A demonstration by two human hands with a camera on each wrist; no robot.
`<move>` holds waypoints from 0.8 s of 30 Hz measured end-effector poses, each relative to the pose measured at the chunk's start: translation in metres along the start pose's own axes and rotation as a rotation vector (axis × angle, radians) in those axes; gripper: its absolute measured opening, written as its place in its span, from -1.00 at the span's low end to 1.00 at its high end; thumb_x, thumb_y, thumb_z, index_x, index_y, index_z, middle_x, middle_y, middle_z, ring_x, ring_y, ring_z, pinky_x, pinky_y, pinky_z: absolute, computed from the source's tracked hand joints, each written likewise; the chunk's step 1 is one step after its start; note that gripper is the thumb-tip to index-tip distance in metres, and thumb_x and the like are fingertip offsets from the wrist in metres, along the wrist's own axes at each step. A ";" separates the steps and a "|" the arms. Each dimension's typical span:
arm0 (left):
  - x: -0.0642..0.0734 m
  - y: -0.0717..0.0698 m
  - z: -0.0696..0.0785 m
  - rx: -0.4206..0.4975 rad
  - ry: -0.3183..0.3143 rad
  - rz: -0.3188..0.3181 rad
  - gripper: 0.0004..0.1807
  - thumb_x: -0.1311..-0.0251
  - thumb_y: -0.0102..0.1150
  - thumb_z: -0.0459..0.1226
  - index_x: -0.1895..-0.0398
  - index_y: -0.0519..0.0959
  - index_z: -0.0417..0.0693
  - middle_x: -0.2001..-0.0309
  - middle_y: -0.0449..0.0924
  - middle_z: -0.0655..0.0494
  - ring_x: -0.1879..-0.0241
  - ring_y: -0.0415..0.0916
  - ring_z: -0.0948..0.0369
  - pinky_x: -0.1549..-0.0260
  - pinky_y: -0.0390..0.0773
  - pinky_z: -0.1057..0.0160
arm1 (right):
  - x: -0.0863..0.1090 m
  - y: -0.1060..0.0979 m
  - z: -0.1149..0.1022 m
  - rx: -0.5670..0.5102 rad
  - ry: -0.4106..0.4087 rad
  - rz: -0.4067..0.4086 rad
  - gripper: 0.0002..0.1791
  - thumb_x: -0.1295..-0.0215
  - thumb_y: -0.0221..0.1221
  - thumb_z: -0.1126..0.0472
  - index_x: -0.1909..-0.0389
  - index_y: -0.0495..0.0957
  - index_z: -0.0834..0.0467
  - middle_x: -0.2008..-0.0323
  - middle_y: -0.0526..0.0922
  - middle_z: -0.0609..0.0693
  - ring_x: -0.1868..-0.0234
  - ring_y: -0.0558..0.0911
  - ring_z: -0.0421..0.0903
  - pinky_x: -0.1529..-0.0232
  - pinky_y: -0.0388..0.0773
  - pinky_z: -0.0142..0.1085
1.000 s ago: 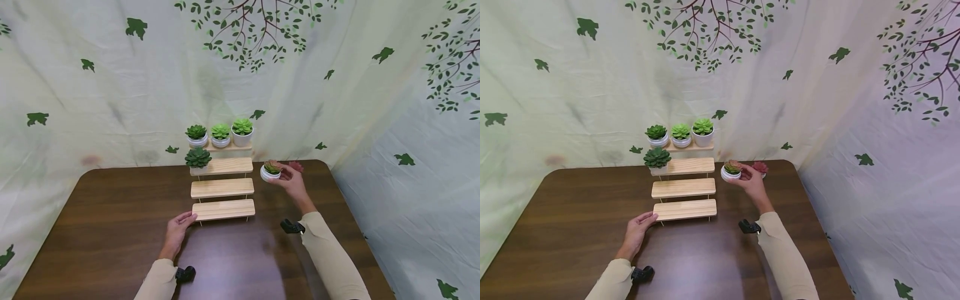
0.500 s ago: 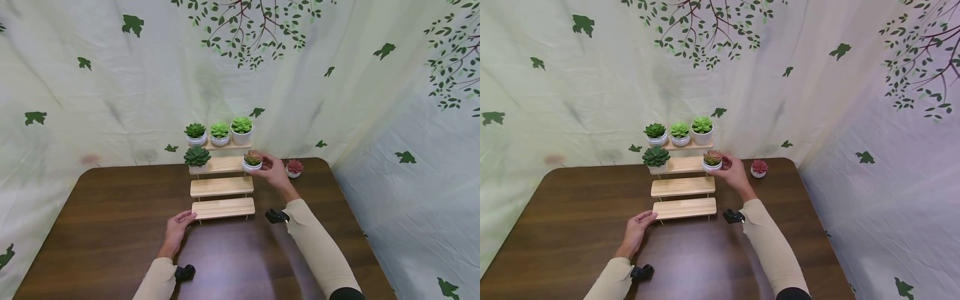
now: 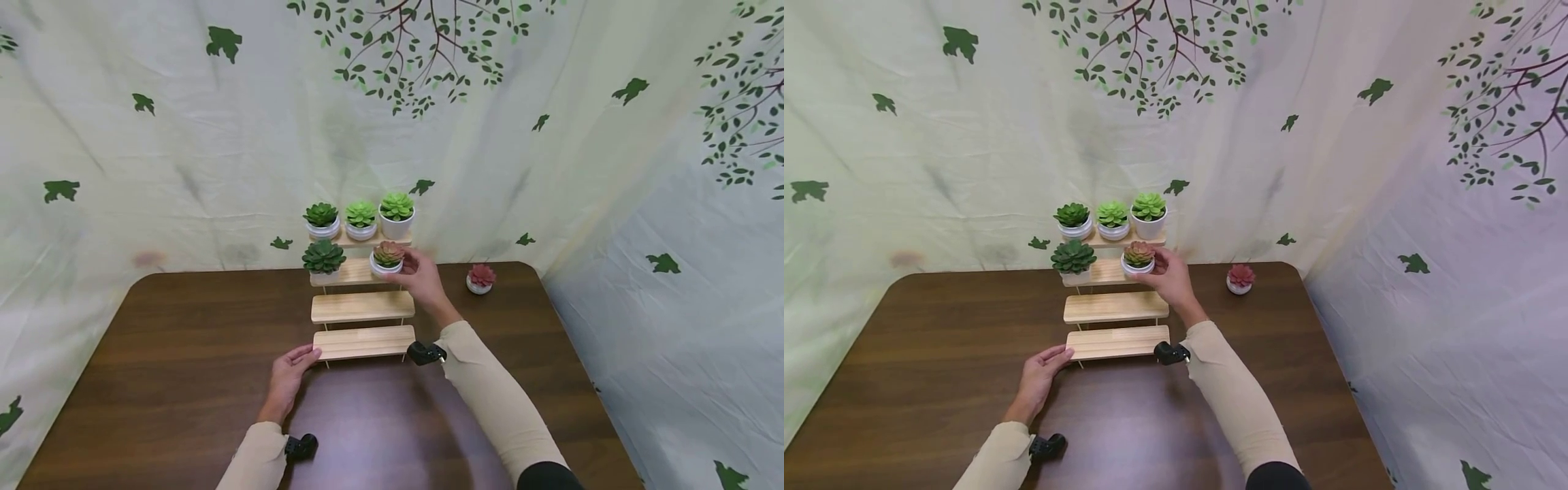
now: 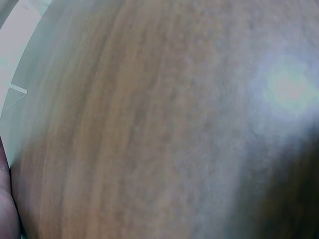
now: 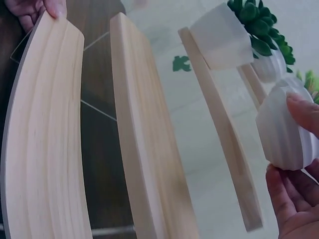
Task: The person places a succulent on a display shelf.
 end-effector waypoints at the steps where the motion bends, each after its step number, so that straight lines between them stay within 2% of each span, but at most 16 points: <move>1: 0.000 0.000 0.000 -0.003 0.000 -0.001 -0.51 -0.18 0.31 -0.29 -0.05 0.49 -0.53 0.35 0.69 0.27 0.33 0.58 0.45 0.25 0.51 0.47 | 0.000 0.003 0.000 0.003 -0.001 0.000 -0.25 -0.04 0.38 0.45 -0.30 0.34 0.31 -0.10 0.53 0.28 -0.08 0.58 0.09 -0.01 0.55 -0.29; 14: 0.000 -0.003 -0.003 -0.028 0.003 0.001 -0.51 -0.18 0.32 -0.28 -0.05 0.49 -0.52 0.31 0.69 0.21 0.31 0.57 0.44 0.24 0.51 0.47 | -0.006 0.035 -0.004 0.091 -0.057 -0.047 -0.32 -0.06 0.39 0.39 -0.24 0.39 0.35 -0.10 0.54 0.24 -0.05 0.59 0.06 -0.02 0.54 -0.29; 24: 0.003 -0.002 -0.001 -0.029 0.009 0.004 -0.50 -0.17 0.32 -0.27 -0.04 0.50 -0.51 0.30 0.69 0.22 0.31 0.57 0.46 0.24 0.50 0.49 | -0.009 0.041 0.000 0.134 -0.044 -0.028 -0.29 -0.04 0.41 0.36 -0.25 0.39 0.35 -0.08 0.56 0.25 -0.04 0.60 0.08 -0.01 0.55 -0.29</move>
Point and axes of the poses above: each hand's wrist, its own x-axis away from the middle knuckle, its own y-axis out of the palm, z = x × y, the point moved 9 cm from there along -x, towards the middle knuckle
